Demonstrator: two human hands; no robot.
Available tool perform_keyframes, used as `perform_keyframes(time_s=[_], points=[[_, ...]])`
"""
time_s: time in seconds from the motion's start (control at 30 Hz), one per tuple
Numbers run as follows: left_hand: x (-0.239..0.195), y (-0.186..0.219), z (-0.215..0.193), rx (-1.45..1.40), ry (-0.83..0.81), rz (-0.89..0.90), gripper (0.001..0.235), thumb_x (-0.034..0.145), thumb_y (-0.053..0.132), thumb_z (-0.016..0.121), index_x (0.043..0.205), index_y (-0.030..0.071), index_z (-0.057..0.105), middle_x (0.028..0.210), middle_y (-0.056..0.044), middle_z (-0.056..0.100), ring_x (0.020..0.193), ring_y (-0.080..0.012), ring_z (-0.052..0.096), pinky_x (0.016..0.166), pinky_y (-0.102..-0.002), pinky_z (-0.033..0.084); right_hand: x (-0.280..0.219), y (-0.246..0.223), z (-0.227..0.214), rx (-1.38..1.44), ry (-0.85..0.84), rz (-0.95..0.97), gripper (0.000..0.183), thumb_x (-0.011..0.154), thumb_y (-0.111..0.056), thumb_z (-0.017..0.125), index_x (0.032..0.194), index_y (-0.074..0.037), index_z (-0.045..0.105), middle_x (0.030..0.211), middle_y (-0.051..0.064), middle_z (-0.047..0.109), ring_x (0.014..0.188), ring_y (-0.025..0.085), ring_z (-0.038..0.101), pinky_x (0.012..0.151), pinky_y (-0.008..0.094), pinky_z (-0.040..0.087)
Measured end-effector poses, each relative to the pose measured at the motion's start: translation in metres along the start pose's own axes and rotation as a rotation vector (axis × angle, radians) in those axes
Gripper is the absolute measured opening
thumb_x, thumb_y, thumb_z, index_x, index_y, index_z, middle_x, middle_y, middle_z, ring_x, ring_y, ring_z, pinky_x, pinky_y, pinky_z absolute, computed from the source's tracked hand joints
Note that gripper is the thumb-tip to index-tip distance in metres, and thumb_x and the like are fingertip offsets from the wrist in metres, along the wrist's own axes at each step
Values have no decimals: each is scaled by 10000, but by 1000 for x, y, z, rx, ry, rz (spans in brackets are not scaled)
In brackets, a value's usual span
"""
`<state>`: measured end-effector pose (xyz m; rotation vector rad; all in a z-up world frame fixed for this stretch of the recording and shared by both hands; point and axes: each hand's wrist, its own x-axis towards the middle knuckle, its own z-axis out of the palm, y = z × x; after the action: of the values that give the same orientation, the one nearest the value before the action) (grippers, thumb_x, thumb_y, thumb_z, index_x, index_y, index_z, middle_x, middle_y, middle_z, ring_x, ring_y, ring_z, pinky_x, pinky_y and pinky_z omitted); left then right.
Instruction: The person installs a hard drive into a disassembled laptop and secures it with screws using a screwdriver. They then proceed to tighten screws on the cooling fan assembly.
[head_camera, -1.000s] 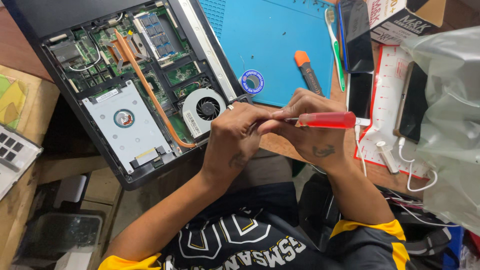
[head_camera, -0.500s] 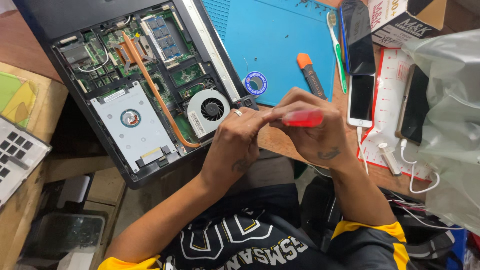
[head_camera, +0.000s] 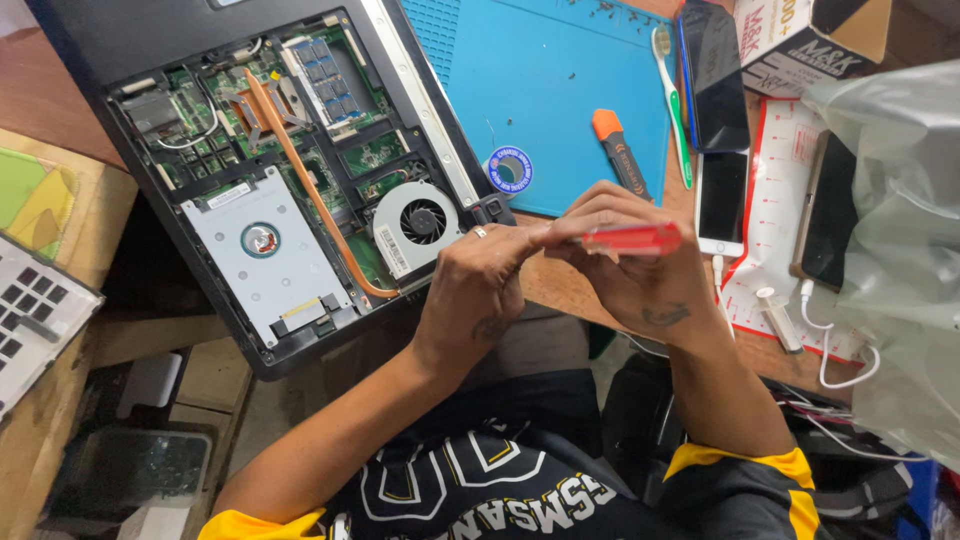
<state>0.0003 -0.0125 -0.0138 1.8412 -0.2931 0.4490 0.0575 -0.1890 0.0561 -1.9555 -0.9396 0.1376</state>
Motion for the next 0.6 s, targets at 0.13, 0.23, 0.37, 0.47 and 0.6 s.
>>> perform_keyframes(time_s=[0.13, 0.23, 0.37, 0.47, 0.6], points=[[-1, 4, 7, 19, 79, 26, 334, 865, -76, 602, 1173, 19, 689, 1074, -162, 725, 973, -333, 700, 876, -411, 560, -3, 1, 9, -108, 146, -6, 179, 899, 39, 796, 1064, -9, 743, 976, 96, 758, 836, 176, 667, 745, 281, 547], [-2, 3, 11, 48, 130, -2, 242, 883, -8, 706, 1122, 35, 700, 1004, -140, 710, 927, -322, 686, 811, -400, 555, -6, 2, 19, -144, 206, -23, 190, 882, 45, 813, 1055, 3, 747, 922, 88, 735, 799, 186, 653, 711, 283, 514], [-1, -4, 11, 97, 128, -26, 158, 910, -33, 711, 1046, 48, 701, 937, -95, 704, 874, -286, 687, 765, -389, 547, -4, 4, 21, -210, 210, -26, 207, 948, 6, 809, 1128, -47, 722, 974, 79, 744, 853, 187, 713, 736, 273, 550], [2, -6, 10, 84, 130, -10, 152, 893, -32, 734, 1019, 49, 713, 905, -87, 701, 832, -279, 679, 741, -390, 539, -3, -2, 10, 131, 168, -68, 438, 1001, -98, 755, 1373, -108, 524, 1276, 105, 634, 1116, 230, 662, 960, 346, 568], [1, -4, 8, 55, 117, -5, 281, 817, -98, 682, 1043, 57, 742, 904, -91, 710, 833, -277, 693, 739, -381, 547, -6, -16, -8, 314, 219, -194, 615, 1062, -158, 698, 1604, -182, 411, 1582, 132, 493, 1320, 274, 646, 1059, 427, 612]])
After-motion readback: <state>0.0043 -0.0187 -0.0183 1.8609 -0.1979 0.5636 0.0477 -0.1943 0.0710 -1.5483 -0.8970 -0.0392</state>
